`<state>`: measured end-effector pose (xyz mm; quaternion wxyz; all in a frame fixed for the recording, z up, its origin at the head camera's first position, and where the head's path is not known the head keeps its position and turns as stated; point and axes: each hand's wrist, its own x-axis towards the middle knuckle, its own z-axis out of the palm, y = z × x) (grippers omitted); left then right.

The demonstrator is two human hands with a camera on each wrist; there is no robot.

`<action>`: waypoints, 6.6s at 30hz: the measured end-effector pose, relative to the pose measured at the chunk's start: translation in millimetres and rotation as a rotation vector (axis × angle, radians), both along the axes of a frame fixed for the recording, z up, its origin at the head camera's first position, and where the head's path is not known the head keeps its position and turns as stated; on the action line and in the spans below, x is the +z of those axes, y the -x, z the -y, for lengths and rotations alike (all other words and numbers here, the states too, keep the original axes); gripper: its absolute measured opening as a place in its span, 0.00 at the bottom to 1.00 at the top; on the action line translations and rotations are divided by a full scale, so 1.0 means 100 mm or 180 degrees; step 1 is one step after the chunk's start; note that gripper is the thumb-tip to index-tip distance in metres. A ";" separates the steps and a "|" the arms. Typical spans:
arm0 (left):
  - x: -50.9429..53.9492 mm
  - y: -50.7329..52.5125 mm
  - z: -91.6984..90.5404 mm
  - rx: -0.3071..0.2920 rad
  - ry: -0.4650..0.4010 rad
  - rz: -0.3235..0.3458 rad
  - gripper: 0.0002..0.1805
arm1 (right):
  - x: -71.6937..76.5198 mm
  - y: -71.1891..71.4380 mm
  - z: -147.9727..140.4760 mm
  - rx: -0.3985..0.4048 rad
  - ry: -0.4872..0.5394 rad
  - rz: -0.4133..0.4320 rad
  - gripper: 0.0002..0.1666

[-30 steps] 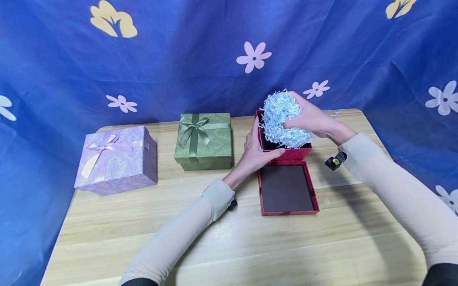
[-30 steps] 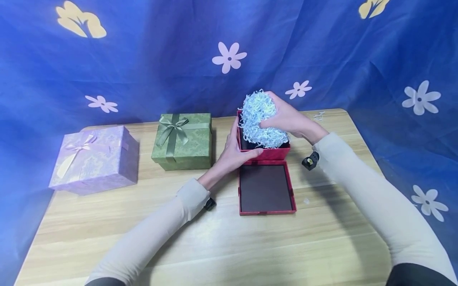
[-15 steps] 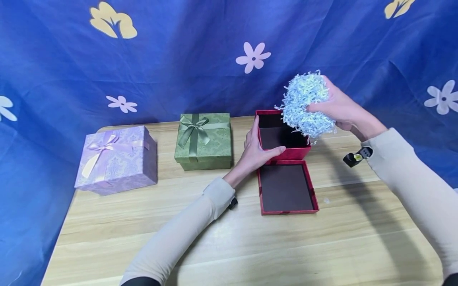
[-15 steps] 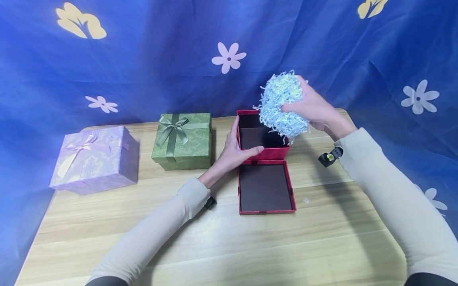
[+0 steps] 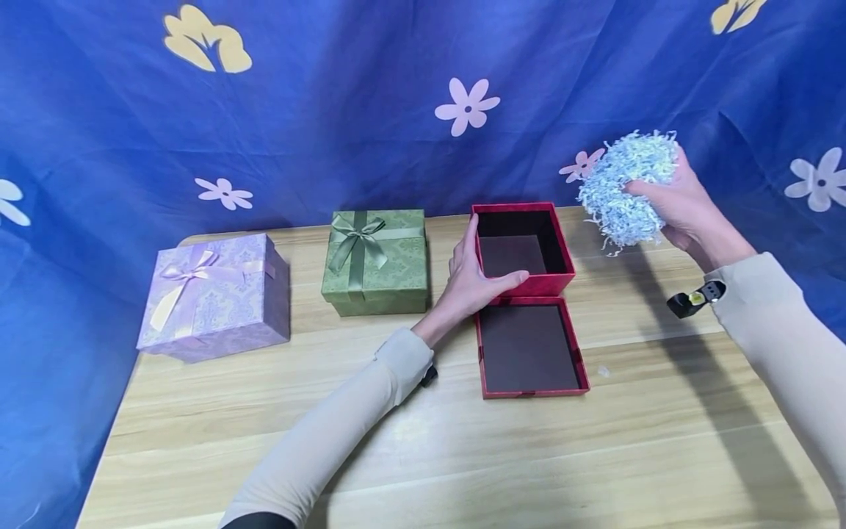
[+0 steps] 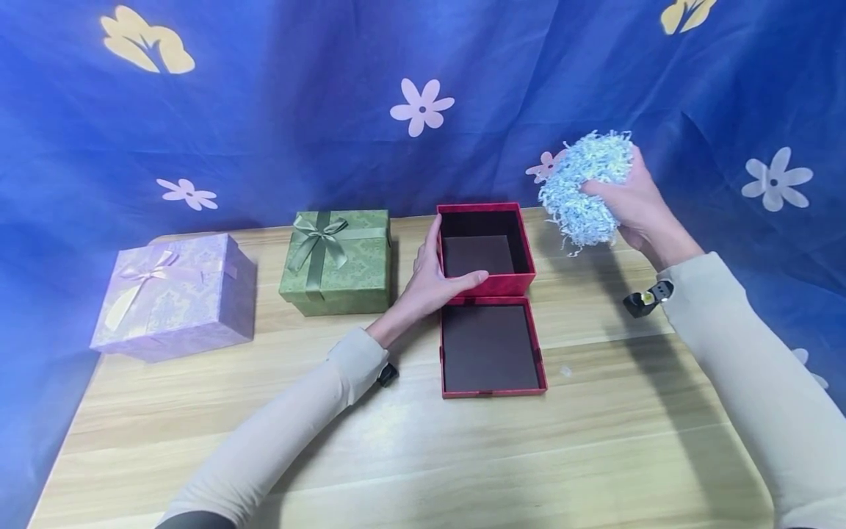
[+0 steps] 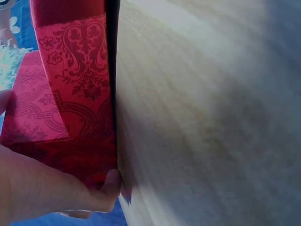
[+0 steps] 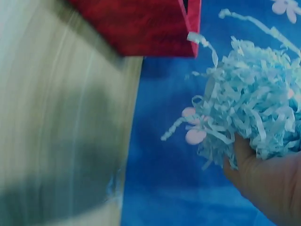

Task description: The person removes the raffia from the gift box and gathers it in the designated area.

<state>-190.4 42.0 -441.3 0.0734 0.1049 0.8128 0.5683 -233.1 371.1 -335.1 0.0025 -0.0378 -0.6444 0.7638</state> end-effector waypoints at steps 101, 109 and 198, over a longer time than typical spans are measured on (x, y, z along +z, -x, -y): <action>0.67 -0.24 0.57 -0.0179 -0.0962 -0.0124 0.50 | -0.35 -1.10 0.62 -0.0314 0.0801 -0.0172 0.28; 0.74 -0.33 0.85 -0.0114 -0.0948 -0.0200 0.47 | -0.28 -1.15 0.82 -0.0151 0.0752 -0.0132 0.28; 0.48 -0.06 2.26 0.0951 -0.1275 0.0926 0.35 | -0.66 -0.37 2.84 0.0838 -0.0007 0.0684 0.45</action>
